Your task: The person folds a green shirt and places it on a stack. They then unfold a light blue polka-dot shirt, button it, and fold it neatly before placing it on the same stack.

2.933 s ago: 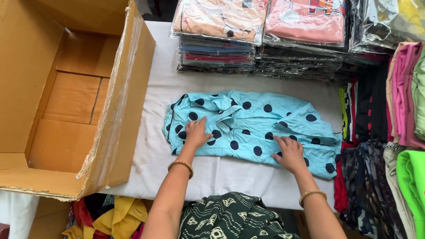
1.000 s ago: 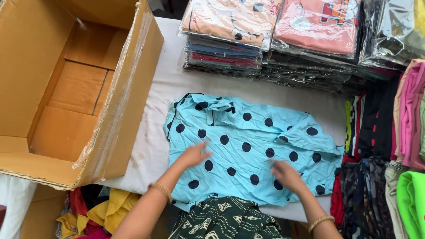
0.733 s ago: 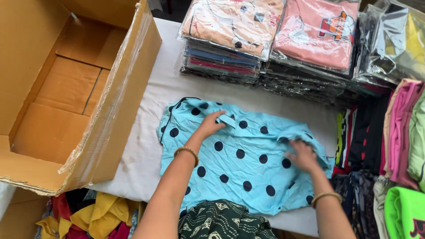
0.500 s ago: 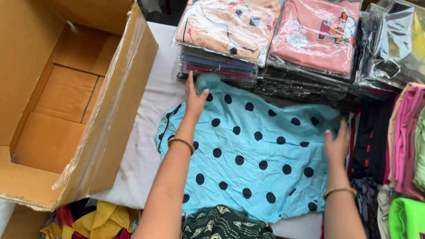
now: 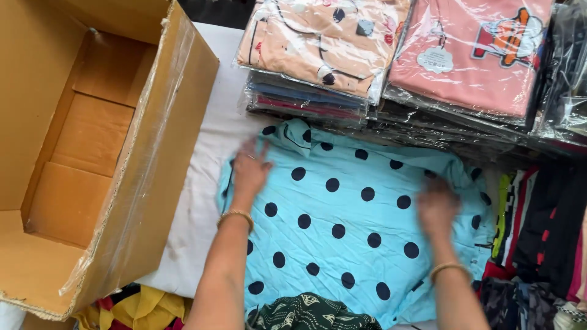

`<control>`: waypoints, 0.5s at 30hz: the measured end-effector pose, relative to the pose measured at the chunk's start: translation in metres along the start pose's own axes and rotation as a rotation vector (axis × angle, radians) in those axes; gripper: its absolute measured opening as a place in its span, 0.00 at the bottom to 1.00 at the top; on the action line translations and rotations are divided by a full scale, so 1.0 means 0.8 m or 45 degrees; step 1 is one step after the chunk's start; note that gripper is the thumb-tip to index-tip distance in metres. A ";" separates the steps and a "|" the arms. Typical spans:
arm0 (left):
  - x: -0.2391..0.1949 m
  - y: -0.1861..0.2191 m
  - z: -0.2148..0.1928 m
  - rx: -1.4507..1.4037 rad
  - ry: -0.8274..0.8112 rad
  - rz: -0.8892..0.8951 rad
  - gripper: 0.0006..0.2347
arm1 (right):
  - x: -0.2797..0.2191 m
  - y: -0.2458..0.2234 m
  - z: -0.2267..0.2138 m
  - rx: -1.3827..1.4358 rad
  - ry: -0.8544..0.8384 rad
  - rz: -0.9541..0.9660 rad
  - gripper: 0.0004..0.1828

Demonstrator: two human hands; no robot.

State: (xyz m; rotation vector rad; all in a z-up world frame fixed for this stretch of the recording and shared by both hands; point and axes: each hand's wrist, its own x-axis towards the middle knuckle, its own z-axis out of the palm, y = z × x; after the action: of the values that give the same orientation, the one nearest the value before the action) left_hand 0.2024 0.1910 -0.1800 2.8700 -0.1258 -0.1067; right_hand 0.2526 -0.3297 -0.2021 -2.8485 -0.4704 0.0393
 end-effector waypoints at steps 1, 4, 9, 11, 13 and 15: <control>0.018 -0.019 -0.007 0.071 0.223 -0.275 0.27 | 0.012 0.041 -0.010 -0.138 0.109 0.197 0.26; 0.056 -0.052 -0.005 0.114 0.430 -0.697 0.23 | 0.021 0.127 -0.014 -0.248 0.387 0.410 0.25; 0.088 0.038 -0.030 -0.161 0.419 -0.667 0.19 | 0.044 0.119 -0.040 0.111 0.601 0.468 0.22; 0.095 0.092 -0.045 -0.299 0.390 -0.441 0.27 | 0.065 0.084 -0.052 0.077 0.570 0.294 0.26; 0.105 0.102 -0.037 -0.197 0.502 -0.358 0.31 | 0.074 0.086 -0.050 0.108 0.547 0.251 0.24; 0.120 0.079 -0.016 -0.095 0.622 -0.274 0.35 | 0.083 0.093 -0.057 0.137 0.533 0.201 0.21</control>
State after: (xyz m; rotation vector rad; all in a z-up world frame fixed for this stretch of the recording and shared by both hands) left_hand 0.2944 0.1242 -0.1565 2.7324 0.2750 0.5331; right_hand 0.3417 -0.3881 -0.1757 -2.6759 -0.1495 -0.4763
